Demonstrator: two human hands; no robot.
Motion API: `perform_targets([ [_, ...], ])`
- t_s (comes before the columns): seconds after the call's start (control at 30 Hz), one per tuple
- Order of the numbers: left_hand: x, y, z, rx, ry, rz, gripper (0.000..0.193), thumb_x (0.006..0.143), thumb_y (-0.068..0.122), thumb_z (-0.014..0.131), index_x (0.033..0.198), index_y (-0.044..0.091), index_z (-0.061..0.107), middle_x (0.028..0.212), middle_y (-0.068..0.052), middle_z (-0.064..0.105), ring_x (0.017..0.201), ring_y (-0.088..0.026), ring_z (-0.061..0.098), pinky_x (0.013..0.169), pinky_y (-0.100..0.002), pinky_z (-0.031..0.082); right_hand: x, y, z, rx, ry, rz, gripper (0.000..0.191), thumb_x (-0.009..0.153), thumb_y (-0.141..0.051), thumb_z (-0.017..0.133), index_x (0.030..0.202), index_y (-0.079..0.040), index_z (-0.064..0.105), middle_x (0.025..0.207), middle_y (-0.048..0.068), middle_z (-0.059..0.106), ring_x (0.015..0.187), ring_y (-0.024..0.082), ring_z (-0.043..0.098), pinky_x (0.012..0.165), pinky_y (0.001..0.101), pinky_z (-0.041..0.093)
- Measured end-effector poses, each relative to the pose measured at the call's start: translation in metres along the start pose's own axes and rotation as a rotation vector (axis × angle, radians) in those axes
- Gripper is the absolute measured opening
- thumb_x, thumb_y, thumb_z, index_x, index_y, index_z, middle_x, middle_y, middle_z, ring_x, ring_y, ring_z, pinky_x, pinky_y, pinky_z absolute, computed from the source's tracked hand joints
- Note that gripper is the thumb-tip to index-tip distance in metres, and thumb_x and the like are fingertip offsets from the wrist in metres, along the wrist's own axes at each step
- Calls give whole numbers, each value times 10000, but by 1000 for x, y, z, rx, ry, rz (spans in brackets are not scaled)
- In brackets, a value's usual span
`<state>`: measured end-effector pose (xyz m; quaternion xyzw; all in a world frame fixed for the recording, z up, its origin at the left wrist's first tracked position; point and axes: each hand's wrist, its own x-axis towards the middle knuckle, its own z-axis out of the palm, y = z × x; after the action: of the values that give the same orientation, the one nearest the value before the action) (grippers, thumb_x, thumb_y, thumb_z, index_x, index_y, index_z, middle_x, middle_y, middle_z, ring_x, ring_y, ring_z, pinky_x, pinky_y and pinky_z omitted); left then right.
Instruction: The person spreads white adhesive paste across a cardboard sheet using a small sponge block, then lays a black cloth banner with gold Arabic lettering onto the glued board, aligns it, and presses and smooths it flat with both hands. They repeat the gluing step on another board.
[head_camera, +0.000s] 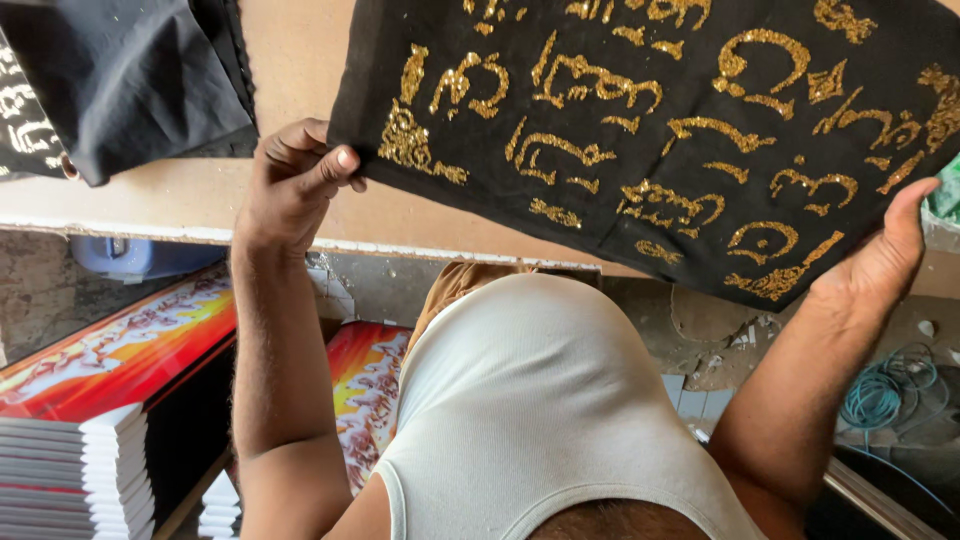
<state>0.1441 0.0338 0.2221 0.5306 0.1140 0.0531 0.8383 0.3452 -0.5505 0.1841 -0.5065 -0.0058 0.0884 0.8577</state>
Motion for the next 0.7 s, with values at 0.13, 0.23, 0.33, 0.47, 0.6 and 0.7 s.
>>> perform_targets([
  [0.13,17,33,-3,-54,-152,-29,300,966,171,809,1188,13,683,1146,-48,722,1086,-123,660,1024,-275,521,11,3,21,-8,-28,-22,682,1053,-408,775,1568,-65,487,1571,47,576,1424,221,570,1222,392,463],
  [0.23,40,53,7,-71,-136,-47,428,977,395,720,1207,35,696,1131,-43,747,1054,-131,692,965,-277,550,21,3,28,39,18,8,670,1095,-365,775,1604,-41,484,1564,79,581,1395,243,563,1216,403,467],
  [0.33,72,58,9,180,26,-42,534,1046,512,631,1193,8,726,992,-24,704,886,-97,633,790,-253,504,23,16,33,18,50,23,663,1107,-357,765,1599,-7,491,1565,108,593,1359,258,563,1196,413,472],
  [0.47,103,37,-2,238,155,-41,537,1006,513,640,1157,7,739,984,-28,758,856,-74,689,761,-227,550,25,34,37,21,72,58,667,1088,-386,742,1572,3,498,1552,105,601,1439,269,591,1231,416,490],
  [0.6,121,16,-21,257,261,-38,476,1074,453,666,1097,-19,725,944,-28,706,816,-74,629,715,-246,521,35,55,47,56,154,68,650,1035,-454,709,1489,-9,569,1477,103,641,1370,264,610,1211,426,514],
  [0.7,126,9,-35,89,255,-28,409,1083,383,676,1115,-21,727,993,-68,743,843,-115,681,741,-276,559,45,71,50,90,186,130,546,1024,-440,701,1392,-44,625,1391,85,667,1294,259,626,1142,430,535],
])
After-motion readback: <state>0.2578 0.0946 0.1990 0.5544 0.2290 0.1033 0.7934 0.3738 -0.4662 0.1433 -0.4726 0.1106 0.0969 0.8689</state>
